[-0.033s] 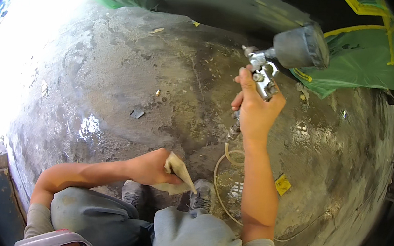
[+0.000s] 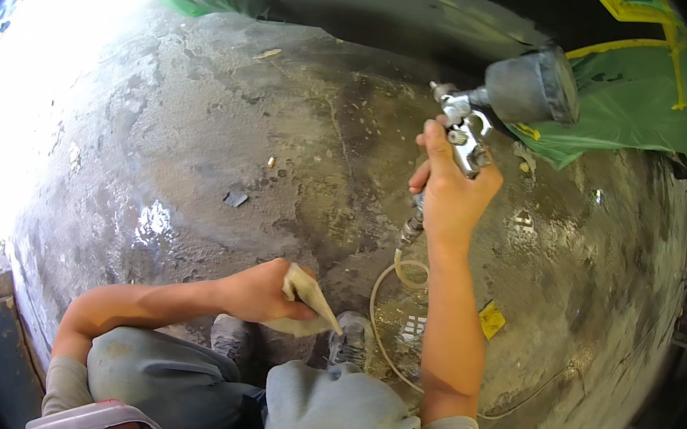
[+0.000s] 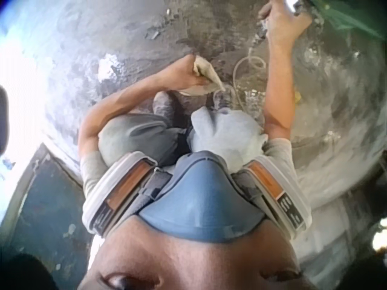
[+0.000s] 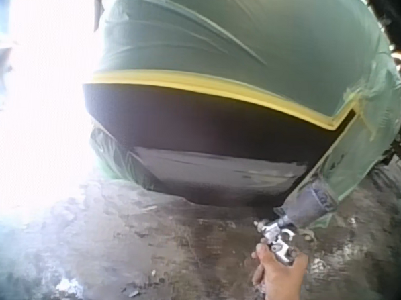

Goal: The person removes a respirator, retrieves a spray gun, and connects an air hose. They then walk to a black car with a masked rear section and spray paint the exposed bumper area while wiping the surface with a cloth.

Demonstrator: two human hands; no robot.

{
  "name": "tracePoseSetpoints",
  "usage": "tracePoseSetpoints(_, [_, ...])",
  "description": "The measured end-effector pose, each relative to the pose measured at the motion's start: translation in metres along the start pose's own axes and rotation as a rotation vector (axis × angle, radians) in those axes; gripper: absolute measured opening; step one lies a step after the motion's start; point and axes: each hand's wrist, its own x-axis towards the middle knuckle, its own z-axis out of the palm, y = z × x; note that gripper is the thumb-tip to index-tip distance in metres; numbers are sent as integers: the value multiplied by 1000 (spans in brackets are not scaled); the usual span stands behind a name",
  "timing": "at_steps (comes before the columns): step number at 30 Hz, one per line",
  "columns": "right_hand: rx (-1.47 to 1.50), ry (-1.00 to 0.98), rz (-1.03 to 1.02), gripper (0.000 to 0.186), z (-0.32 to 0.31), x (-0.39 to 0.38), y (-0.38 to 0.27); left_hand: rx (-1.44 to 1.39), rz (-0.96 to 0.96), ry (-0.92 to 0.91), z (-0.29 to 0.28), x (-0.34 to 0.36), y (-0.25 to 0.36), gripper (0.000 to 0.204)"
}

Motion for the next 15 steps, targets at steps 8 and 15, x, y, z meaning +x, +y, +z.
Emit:
tracePoseSetpoints(8, [-42,208,-72,24,-80,14,1,-157,-17,57,10,11,-15,21])
tracePoseSetpoints(15, [-119,298,-97,21,-80,4,-8,-137,-23,-36,6,6,-21,23])
